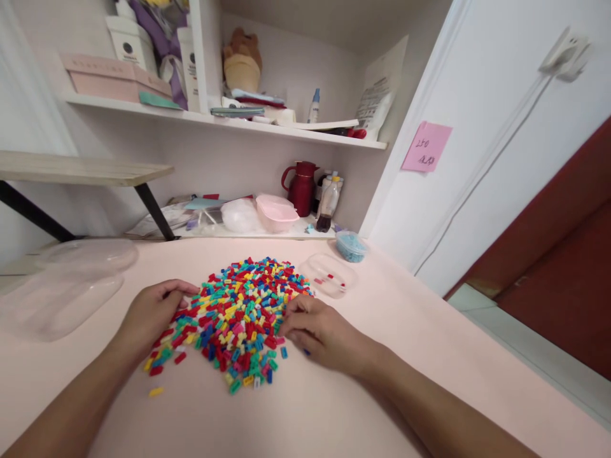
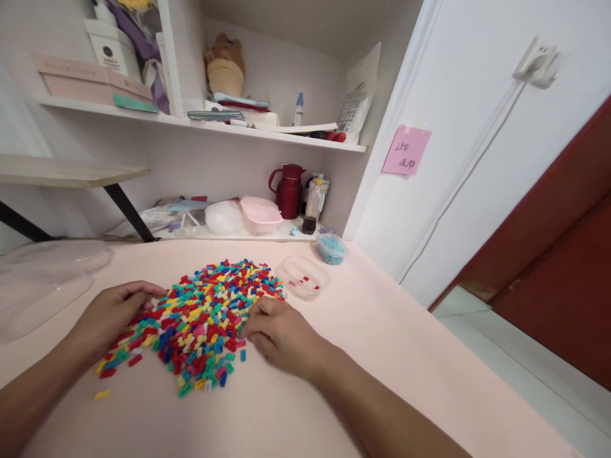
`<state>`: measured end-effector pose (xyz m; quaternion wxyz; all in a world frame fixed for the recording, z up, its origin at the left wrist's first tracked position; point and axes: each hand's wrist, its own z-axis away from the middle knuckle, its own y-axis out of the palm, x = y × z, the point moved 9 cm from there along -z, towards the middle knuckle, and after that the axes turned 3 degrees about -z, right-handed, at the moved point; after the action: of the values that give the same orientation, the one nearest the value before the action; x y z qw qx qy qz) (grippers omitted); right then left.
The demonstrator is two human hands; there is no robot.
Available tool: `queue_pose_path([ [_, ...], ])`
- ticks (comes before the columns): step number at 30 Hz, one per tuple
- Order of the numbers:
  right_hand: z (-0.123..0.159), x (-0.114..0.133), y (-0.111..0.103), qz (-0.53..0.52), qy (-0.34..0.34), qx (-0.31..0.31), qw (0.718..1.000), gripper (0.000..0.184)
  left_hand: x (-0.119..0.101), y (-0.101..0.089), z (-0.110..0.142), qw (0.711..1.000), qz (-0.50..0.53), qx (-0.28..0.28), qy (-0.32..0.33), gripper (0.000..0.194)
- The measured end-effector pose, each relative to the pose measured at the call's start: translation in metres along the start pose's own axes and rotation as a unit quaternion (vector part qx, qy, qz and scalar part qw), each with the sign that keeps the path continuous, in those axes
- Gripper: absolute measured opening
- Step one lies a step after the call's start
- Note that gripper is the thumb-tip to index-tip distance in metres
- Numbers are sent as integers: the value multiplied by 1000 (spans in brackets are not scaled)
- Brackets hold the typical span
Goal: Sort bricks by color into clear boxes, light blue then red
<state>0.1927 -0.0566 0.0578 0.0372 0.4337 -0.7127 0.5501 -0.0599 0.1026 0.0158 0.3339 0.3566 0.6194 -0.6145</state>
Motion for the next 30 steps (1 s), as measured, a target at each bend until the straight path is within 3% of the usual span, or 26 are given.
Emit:
queue_pose_path([
  [6, -1, 8, 4, 0, -22, -5, 1000, 41, -1, 2, 0, 1000, -1, 4, 2, 31],
  [9, -1, 8, 6, 6, -27, 5, 1000, 39, 1, 2, 1, 1000, -1, 8, -8, 33],
  [13, 0, -3, 1, 22, 16, -9, 1000, 28, 1, 1, 1, 1000, -6, 6, -5, 32],
  [20, 6, -21, -7, 25, 89, -53, 994, 30, -2, 2, 1, 1000, -12, 8, -2, 28],
  [25, 6, -20, -3, 38, 116, -19, 992, 19, -6, 3, 2, 1000, -7, 10, 4, 28],
  [30, 4, -9, 2, 27, 85, 3, 996, 25, -7, 3, 3, 1000, -24, 11, -1, 31],
])
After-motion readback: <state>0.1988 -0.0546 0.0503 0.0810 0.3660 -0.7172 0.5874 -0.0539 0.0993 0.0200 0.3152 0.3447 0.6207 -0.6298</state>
